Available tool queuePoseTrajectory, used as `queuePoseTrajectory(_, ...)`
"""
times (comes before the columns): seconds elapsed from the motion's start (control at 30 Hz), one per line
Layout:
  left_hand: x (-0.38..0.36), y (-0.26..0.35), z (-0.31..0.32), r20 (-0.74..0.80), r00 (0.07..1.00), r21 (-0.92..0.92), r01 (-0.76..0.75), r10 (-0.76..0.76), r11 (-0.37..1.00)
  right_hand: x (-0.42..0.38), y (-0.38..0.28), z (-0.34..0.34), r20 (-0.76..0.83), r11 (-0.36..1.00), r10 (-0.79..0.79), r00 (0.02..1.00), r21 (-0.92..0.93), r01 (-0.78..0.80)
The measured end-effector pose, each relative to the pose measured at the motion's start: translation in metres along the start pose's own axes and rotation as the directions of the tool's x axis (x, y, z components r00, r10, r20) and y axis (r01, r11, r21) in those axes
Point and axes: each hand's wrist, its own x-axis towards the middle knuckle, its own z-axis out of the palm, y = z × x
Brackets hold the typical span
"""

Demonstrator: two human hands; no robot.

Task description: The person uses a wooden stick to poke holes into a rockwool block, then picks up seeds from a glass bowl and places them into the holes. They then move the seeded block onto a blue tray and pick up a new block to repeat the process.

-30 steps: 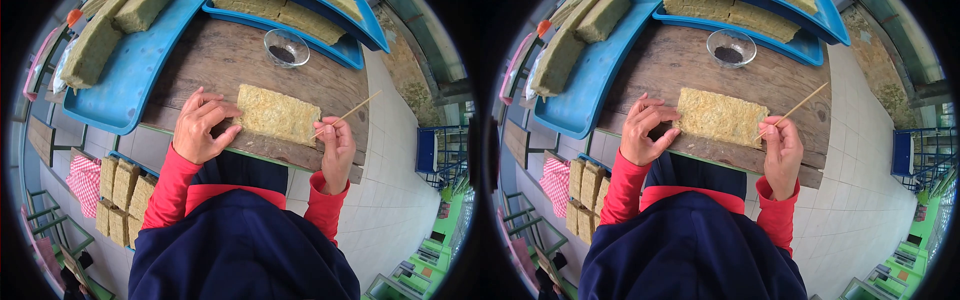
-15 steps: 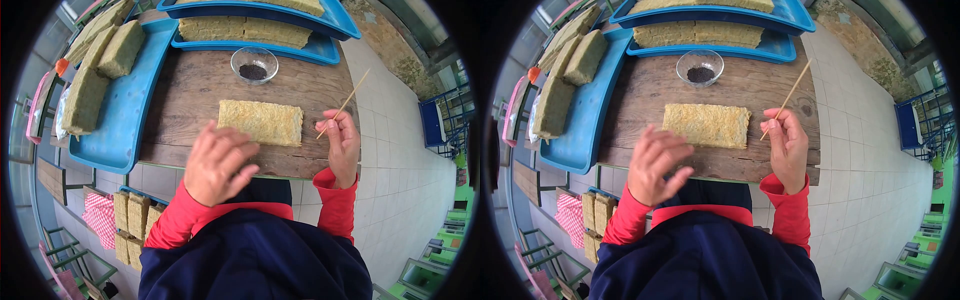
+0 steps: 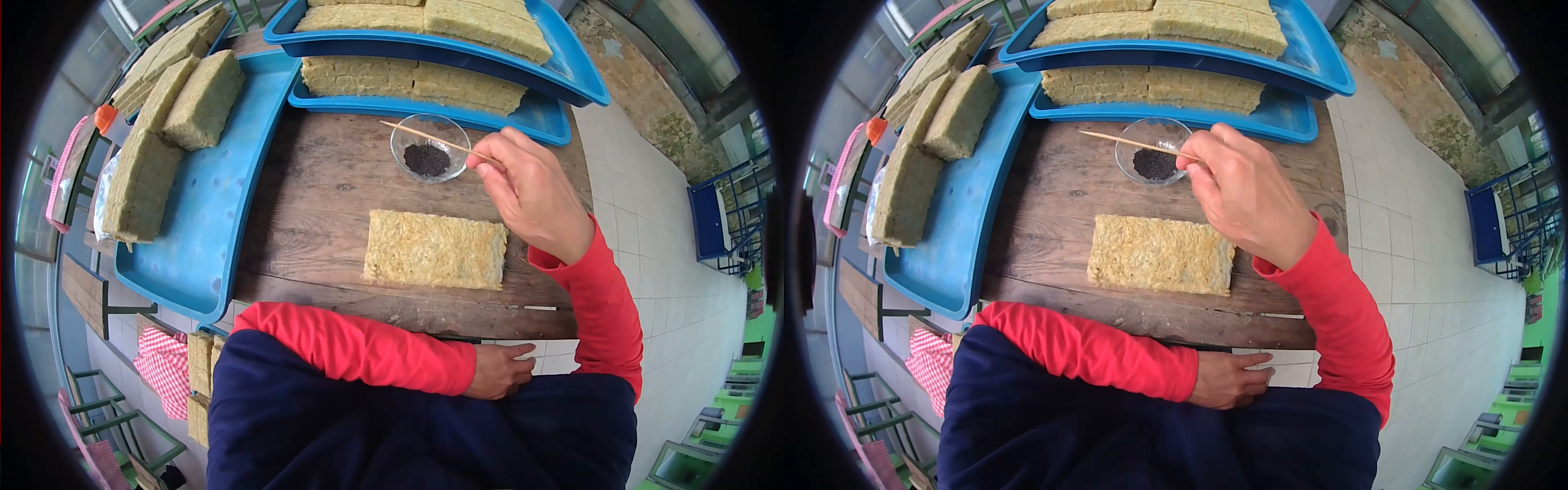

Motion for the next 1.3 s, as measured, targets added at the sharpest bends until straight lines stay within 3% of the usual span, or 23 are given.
queuePoseTrajectory(0.03, -0.001, -0.001, 0.006, -0.021, 0.999, -0.038, -0.049, 0.049, 0.998, 0.009, 0.002, 0.005, 0.007, 1.000, -0.006, 1.000, 0.001, 0.006)
queuePoseTrajectory(0.13, -0.008, 0.003, 0.017, 0.006, 1.000, -0.097, 0.023, -0.023, 0.995, 0.030, 0.012, 0.016, 0.113, 0.997, 0.028, 0.993, -0.081, -0.019)
queuePoseTrajectory(0.23, -0.015, 0.010, 0.014, 0.067, 0.988, -0.150, 0.147, -0.138, 0.978, 0.041, 0.021, 0.025, 0.059, 0.975, 0.056, 0.997, -0.217, -0.042)
queuePoseTrajectory(0.37, -0.015, 0.021, 0.011, 0.201, 0.948, -0.153, 0.280, -0.247, 0.948, 0.017, 0.009, 0.007, -0.068, 0.987, 0.107, 0.992, -0.113, -0.114)
queuePoseTrajectory(0.43, -0.015, 0.028, 0.020, 0.277, 0.904, -0.219, 0.389, -0.326, 0.895, -0.005, 0.005, -0.004, -0.058, 0.965, 0.187, 0.981, -0.176, -0.195)
queuePoseTrajectory(0.57, -0.013, 0.023, 0.016, 0.330, 0.916, -0.281, 0.324, -0.226, 0.903, -0.056, 0.006, -0.012, -0.046, 0.879, 0.342, 0.938, -0.336, -0.337)
queuePoseTrajectory(0.63, -0.016, 0.021, 0.012, 0.308, 0.940, -0.261, 0.233, -0.148, 0.937, -0.071, 0.000, -0.009, -0.005, 0.852, 0.431, 0.902, -0.327, -0.409)
queuePoseTrajectory(0.67, -0.017, 0.022, 0.012, 0.306, 0.940, -0.263, 0.234, -0.149, 0.936, -0.077, -0.001, -0.007, 0.032, 0.818, 0.515, 0.857, -0.318, -0.479)
queuePoseTrajectory(0.83, -0.019, 0.027, 0.013, 0.209, 0.944, -0.206, 0.299, -0.257, 0.932, -0.085, -0.003, 0.000, 0.076, 0.789, 0.544, 0.836, -0.384, -0.479)
queuePoseTrajectory(0.9, -0.017, 0.025, 0.012, 0.253, 0.940, -0.219, 0.288, -0.230, 0.932, -0.077, -0.005, -0.007, 0.167, 0.836, 0.469, 0.867, -0.401, -0.375)
queuePoseTrajectory(1.07, -0.013, 0.027, 0.013, 0.343, 0.907, -0.243, 0.338, -0.245, 0.909, -0.016, -0.018, -0.026, 0.117, 0.866, 0.297, 0.948, -0.451, -0.216)
queuePoseTrajectory(1.13, -0.013, 0.028, 0.014, 0.315, 0.908, -0.235, 0.356, -0.276, 0.905, 0.008, -0.014, -0.016, 0.116, 0.877, 0.225, 0.968, -0.456, -0.149)
queuePoseTrajectory(1.2, -0.010, 0.037, 0.028, 0.293, 0.900, -0.264, 0.401, -0.323, 0.877, 0.031, -0.005, -0.002, 0.164, 0.914, 0.005, 0.986, -0.401, 0.062)
queuePoseTrajectory(1.3, -0.009, 0.046, 0.041, 0.255, 0.879, -0.279, 0.466, -0.402, 0.840, 0.059, 0.005, 0.022, 0.275, 0.847, -0.055, 0.960, -0.496, 0.190)
